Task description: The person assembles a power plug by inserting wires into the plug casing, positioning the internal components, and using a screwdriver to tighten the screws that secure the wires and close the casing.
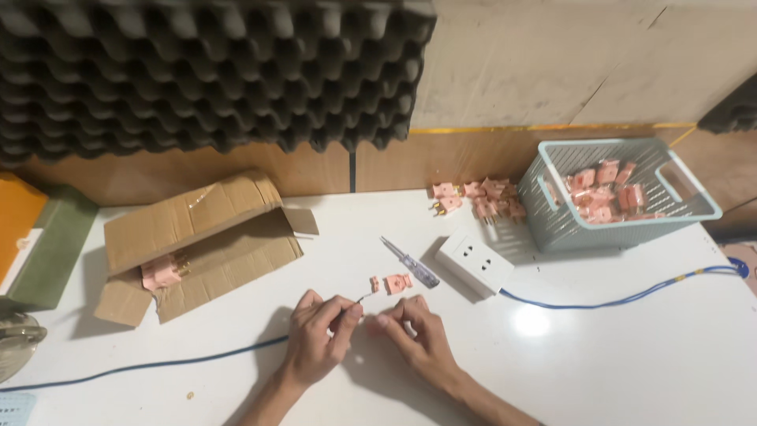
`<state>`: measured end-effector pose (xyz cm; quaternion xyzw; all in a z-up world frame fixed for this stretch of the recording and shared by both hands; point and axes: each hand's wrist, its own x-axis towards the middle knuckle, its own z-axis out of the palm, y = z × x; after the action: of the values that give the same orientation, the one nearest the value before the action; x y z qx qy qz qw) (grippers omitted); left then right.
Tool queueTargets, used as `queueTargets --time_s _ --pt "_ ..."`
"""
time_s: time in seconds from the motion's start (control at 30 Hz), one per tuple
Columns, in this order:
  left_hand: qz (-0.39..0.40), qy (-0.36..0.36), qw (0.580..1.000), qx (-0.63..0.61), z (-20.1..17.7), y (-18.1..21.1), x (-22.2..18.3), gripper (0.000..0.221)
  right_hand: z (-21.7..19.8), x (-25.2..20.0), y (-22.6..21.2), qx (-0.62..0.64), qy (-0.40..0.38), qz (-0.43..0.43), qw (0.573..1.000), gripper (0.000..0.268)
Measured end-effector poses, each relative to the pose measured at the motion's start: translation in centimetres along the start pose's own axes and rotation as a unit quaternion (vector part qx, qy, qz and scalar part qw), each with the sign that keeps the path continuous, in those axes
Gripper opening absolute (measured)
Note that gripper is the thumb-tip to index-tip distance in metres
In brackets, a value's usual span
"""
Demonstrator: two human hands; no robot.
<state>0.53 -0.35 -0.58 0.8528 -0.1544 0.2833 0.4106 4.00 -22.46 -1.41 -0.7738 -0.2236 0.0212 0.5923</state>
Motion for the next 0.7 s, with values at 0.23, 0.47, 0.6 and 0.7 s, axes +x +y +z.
queueTargets --time_s 0.23,0.47,0.6,0.7 --pt "-0.121 -0.041 0.992 -0.022 -0.7 -2.1 -2.0 0.036 -4.8 2.5 1.9 -0.245 -0.067 -0.190 0.948 0.043" --pt "-0.045 -0.137 0.988 0.060 1.3 -2.1 -2.4 0.065 -5.9 3.3 2.0 -0.326 -0.159 -0.200 0.910 0.025" --pt "-0.036 -0.159 0.984 0.067 1.4 -2.3 -2.8 0.059 -5.3 3.0 2.0 -0.336 -0.176 -0.200 0.903 0.031" --pt "-0.034 -0.171 0.983 0.061 1.7 -2.4 -3.1 0.053 -5.4 3.0 2.0 -0.341 -0.153 -0.205 0.905 0.017"
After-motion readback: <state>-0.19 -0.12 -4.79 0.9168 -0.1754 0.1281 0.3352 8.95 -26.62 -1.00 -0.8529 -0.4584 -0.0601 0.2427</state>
